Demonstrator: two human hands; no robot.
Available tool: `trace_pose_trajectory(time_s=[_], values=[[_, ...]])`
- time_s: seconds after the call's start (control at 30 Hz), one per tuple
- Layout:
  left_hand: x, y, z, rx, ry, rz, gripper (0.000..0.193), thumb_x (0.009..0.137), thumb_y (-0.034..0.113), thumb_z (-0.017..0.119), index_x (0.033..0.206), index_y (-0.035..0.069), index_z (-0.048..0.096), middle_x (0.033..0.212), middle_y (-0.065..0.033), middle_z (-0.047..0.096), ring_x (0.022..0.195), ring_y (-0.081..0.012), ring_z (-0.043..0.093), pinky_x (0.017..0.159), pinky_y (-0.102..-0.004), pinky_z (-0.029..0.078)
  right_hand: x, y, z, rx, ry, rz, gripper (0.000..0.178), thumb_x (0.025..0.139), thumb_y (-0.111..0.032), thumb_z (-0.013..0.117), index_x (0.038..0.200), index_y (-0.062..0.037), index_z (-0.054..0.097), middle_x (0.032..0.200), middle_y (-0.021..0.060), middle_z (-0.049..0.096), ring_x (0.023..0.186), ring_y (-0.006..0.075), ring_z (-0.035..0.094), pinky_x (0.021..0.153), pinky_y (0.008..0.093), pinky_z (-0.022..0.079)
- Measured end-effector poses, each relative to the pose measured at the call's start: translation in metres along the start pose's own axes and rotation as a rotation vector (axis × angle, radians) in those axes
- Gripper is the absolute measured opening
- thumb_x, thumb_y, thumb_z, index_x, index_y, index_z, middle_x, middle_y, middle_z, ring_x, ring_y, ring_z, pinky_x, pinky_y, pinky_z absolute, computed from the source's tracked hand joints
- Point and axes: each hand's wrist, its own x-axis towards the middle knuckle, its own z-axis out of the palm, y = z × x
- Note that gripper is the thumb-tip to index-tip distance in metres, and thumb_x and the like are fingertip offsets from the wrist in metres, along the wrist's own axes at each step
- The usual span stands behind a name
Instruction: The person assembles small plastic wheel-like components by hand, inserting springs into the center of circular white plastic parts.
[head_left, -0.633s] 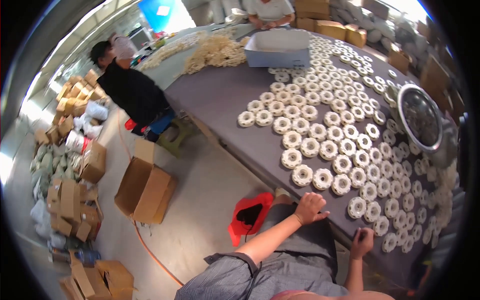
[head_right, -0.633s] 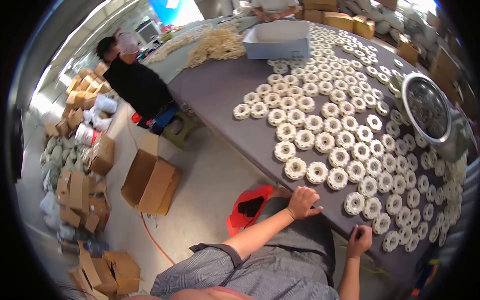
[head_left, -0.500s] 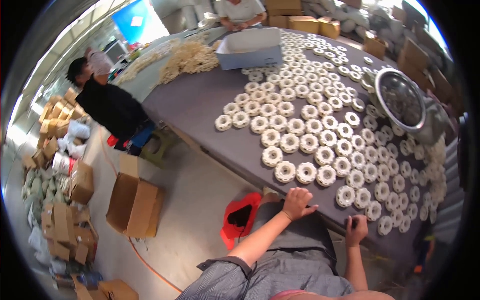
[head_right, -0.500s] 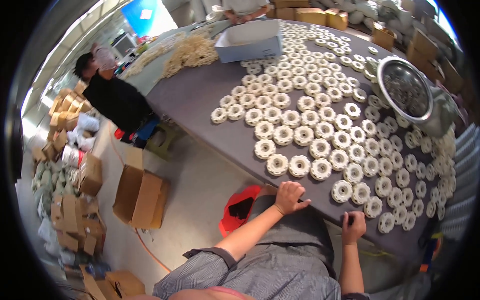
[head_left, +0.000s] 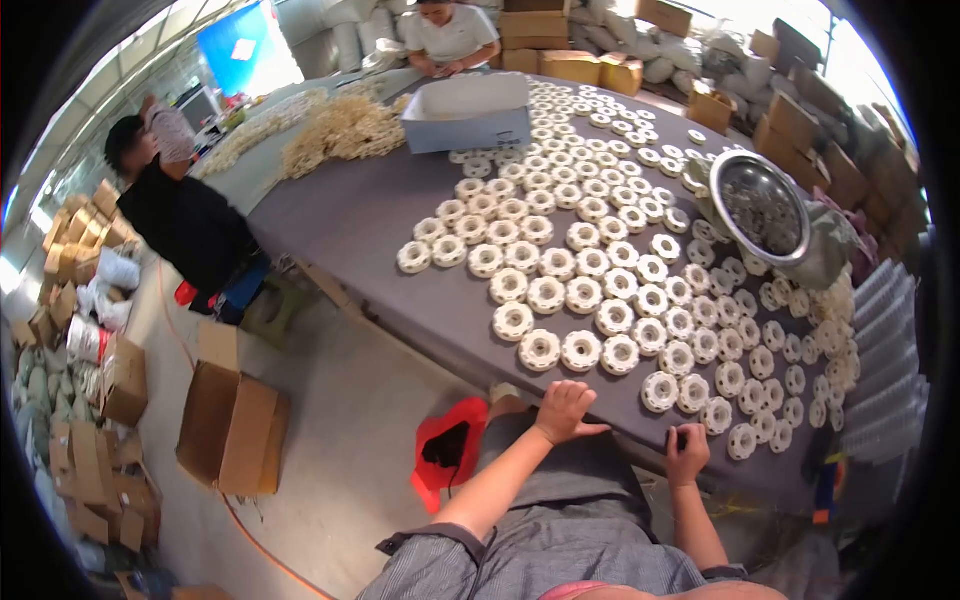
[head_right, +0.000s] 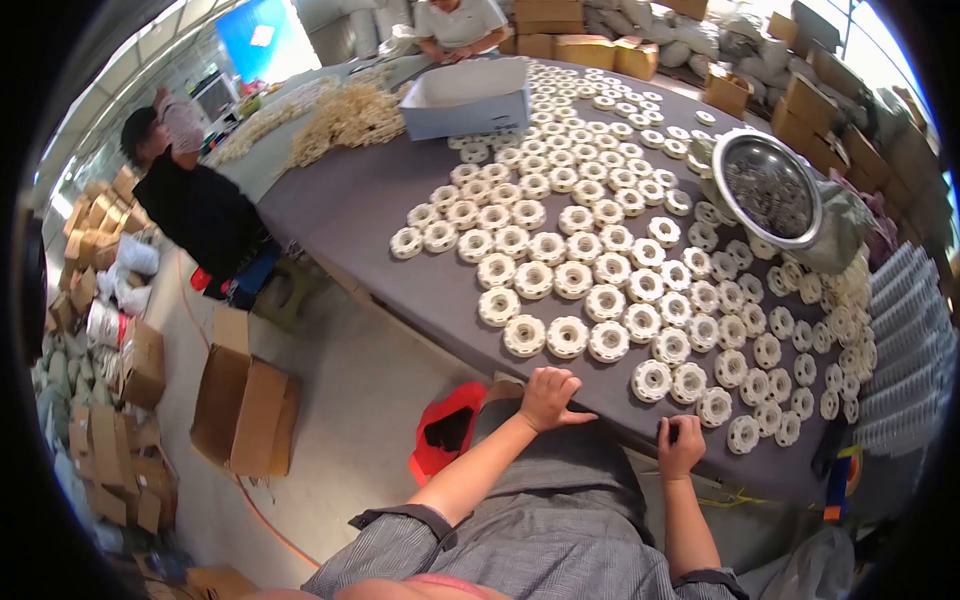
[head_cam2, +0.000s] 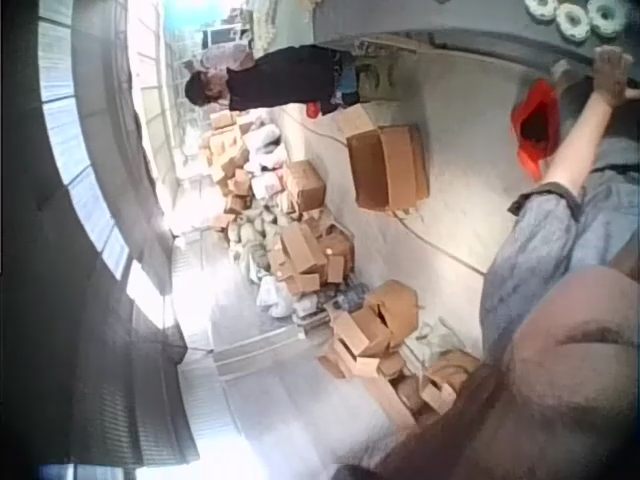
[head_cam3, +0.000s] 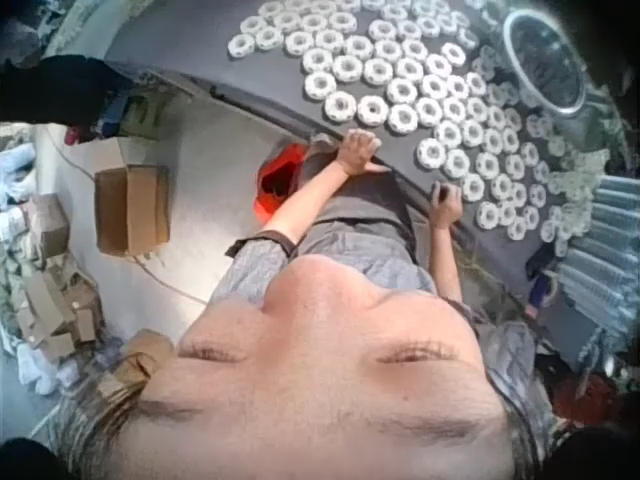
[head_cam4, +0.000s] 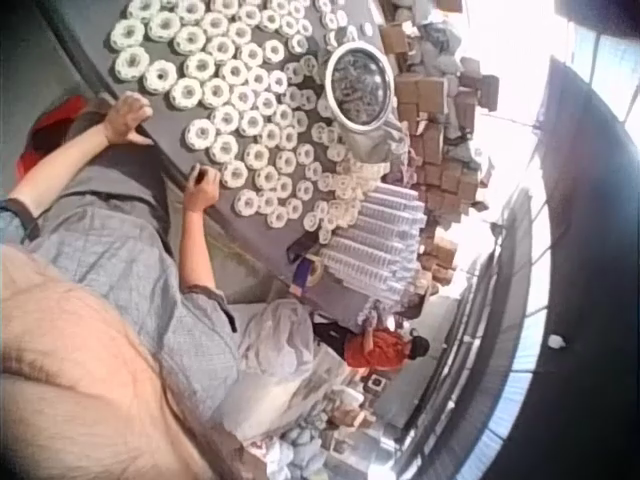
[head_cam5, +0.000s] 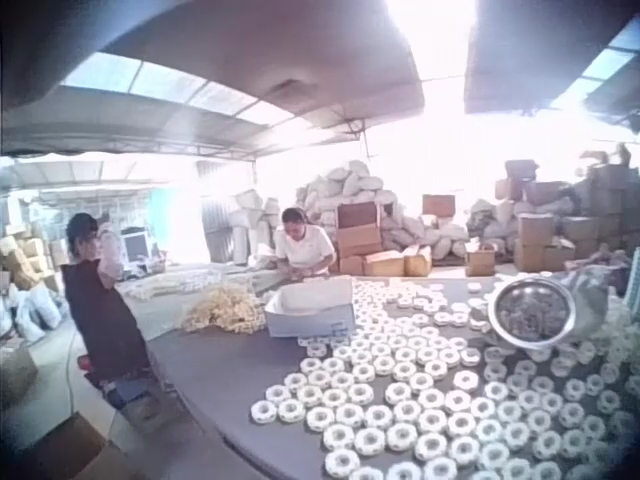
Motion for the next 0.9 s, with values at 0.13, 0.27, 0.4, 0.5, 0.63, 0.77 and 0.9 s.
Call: trace_pose_trajectory(time_s=[0.13,0.27,0.4,0.5,0.63,0.77,0.9], values=[[-0.001,0.007,0.016,-0.056,0.035,0.010,0.059,0.062,0.058,0.066,0.091,0.010,0.049,0.092,-0.0076,0.048,0.087,-0.0264,0.048,0.078,-0.0409,0.036,-0.007,0.016,-0.004,-0.017,0.006,0.015,0.013,0.076,-0.006,0.064,0.075,-0.0047,0.051,0.071,0.0100,0.050,0.064,0.0280,0.051,0.059,0.0356,0.042],[0.009,0.012,0.013,-0.094,0.072,0.023,0.056,0.066,0.058,0.063,0.090,0.009,0.049,0.092,-0.0083,0.047,0.086,-0.0257,0.047,0.079,-0.0389,0.037,-0.007,0.024,-0.009,-0.003,-0.040,0.038,0.011,0.080,-0.007,0.061,0.077,-0.0030,0.051,0.073,0.0099,0.048,0.064,0.0263,0.050,0.058,0.0340,0.041],[0.006,0.007,0.008,-0.027,0.084,-0.015,0.053,0.069,0.056,0.061,0.089,0.009,0.049,0.091,-0.0084,0.047,0.085,-0.0251,0.047,0.079,-0.0367,0.036,-0.007,0.022,0.002,0.021,-0.050,-0.004,0.011,0.080,-0.006,0.061,0.078,-0.0027,0.051,0.074,0.0097,0.048,0.064,0.0259,0.050,0.058,0.0335,0.042],[0.006,0.006,0.013,-0.008,0.084,-0.002,0.054,0.069,0.057,0.060,0.089,0.008,0.049,0.091,-0.0081,0.047,0.085,-0.0249,0.046,0.079,-0.0371,0.036,-0.007,0.022,0.002,0.037,-0.053,0.031,0.011,0.080,-0.006,0.061,0.079,-0.0024,0.050,0.074,0.0096,0.048,0.064,0.0262,0.050,0.058,0.0340,0.042],[0.004,0.006,0.011,-0.141,0.020,0.000,0.057,0.068,0.056,0.060,0.094,0.007,0.049,0.096,-0.0096,0.047,0.090,-0.0266,0.045,0.083,-0.0390,0.035,-0.008,0.023,0.000,0.012,-0.052,0.050,0.011,0.080,-0.005,0.061,0.079,-0.0021,0.050,0.074,0.0100,0.048,0.064,0.0265,0.050,0.058,0.0347,0.042],[0.000,0.000,0.013,-0.110,-0.023,0.059,0.062,0.063,0.056,0.063,0.098,0.008,0.048,0.098,-0.0093,0.047,0.091,-0.0264,0.046,0.084,-0.0393,0.035,-0.008,0.020,0.000,0.026,-0.036,0.026,0.011,0.080,-0.003,0.061,0.079,-0.0016,0.050,0.073,0.0105,0.048,0.065,0.0274,0.051,0.059,0.0354,0.042],[-0.005,-0.001,0.018,-0.085,-0.047,0.062,0.067,0.059,0.057,0.063,0.101,0.008,0.047,0.100,-0.0094,0.046,0.093,-0.0264,0.046,0.084,-0.0394,0.035,-0.008,0.019,0.000,0.036,-0.026,0.022,0.011,0.079,-0.002,0.061,0.078,-0.0014,0.050,0.073,0.0108,0.048,0.065,0.0279,0.051,0.060,0.0358,0.042]])
